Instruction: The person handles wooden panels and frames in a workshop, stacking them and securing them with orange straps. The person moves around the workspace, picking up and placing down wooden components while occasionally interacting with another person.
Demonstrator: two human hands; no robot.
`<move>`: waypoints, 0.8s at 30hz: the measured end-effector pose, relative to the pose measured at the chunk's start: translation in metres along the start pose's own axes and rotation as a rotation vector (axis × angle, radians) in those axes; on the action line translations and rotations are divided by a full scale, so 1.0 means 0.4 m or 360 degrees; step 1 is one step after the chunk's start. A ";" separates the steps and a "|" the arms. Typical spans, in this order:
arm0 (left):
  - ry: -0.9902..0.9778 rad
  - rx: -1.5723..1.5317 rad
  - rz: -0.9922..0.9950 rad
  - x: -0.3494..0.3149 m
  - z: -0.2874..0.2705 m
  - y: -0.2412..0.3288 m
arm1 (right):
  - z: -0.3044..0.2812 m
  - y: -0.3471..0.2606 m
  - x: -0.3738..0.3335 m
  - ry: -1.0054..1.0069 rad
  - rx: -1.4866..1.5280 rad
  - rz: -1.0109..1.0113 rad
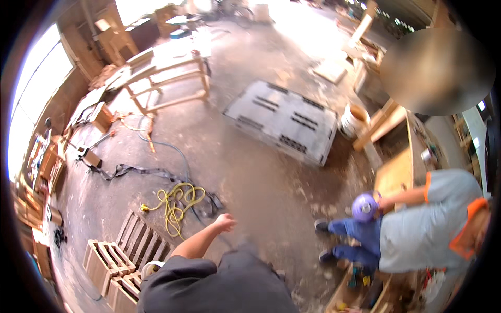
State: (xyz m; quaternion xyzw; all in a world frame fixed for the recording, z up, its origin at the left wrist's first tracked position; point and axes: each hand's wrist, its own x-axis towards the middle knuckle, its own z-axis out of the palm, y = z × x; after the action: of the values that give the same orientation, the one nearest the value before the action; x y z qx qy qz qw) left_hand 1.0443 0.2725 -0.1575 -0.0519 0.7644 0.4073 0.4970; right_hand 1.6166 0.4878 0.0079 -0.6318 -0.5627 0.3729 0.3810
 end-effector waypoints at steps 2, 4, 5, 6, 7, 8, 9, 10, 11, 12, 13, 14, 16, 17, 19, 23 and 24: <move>0.0347 -0.0230 0.0475 0.023 -0.136 0.228 | 0.128 0.082 -0.003 -0.0537 0.0171 0.0432; 0.0827 -0.0480 0.1030 0.031 -0.338 0.479 | 0.214 0.174 -0.008 -0.0989 -0.0130 0.0369; 0.1016 -0.0723 0.1369 0.020 -0.458 0.584 | 0.255 0.234 -0.014 -0.1186 -0.0385 0.0118; 0.1220 -0.0798 0.1778 -0.004 -0.594 0.670 | 0.271 0.268 -0.026 -0.1285 -0.0432 0.0150; 0.1284 -0.0904 0.1822 -0.023 -0.713 0.744 | 0.271 0.291 -0.035 -0.1292 -0.0369 0.0322; 0.1027 -0.1035 0.2016 -0.036 -0.799 0.787 | 0.304 0.320 -0.074 -0.1183 -0.0209 0.0520; 0.0897 -0.1055 0.2003 -0.012 -0.832 0.807 | 0.308 0.332 -0.095 -0.1148 -0.0406 0.0622; 0.0547 -0.1040 0.2120 0.025 -0.828 0.788 | 0.307 0.337 -0.117 -0.1095 -0.0586 0.0775; 0.0760 -0.1047 0.1974 0.024 -0.893 0.784 | 0.318 0.337 -0.135 -0.1162 -0.0763 0.1027; 0.0986 -0.0858 0.1925 0.049 -0.880 0.718 | 0.310 0.335 -0.142 -0.1206 -0.0920 0.0947; 0.1271 -0.0516 0.1877 0.095 -0.849 0.667 | 0.318 0.326 -0.150 -0.1269 -0.0888 0.0932; 0.1600 0.0026 0.1826 0.126 -0.794 0.554 | 0.315 0.319 -0.150 -0.1402 -0.0903 0.0958; 0.1878 0.1437 0.1753 0.159 -0.631 0.226 | 0.321 0.305 -0.147 -0.1354 -0.1028 0.1124; 0.1015 0.1744 0.1080 0.147 -0.552 0.067 | 0.336 0.307 -0.140 -0.1351 -0.1008 0.1143; -0.0039 0.1936 0.0214 0.076 -0.378 -0.254 | 0.370 0.313 -0.125 -0.1231 -0.0715 0.1226; 0.0178 0.0334 -0.0322 -0.058 -0.149 -0.484 | 0.453 0.350 -0.086 -0.1196 -0.0508 0.1274; 0.0211 0.0215 -0.0291 -0.086 -0.114 -0.485 | 0.480 0.361 -0.074 -0.1165 -0.0429 0.1244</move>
State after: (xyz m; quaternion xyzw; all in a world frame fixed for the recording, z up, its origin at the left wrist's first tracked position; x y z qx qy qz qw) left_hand 1.1226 0.1021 -0.2328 -0.1145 0.8135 0.3035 0.4827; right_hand 1.5029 0.4594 -0.2038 -0.6660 -0.4247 0.6065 -0.0907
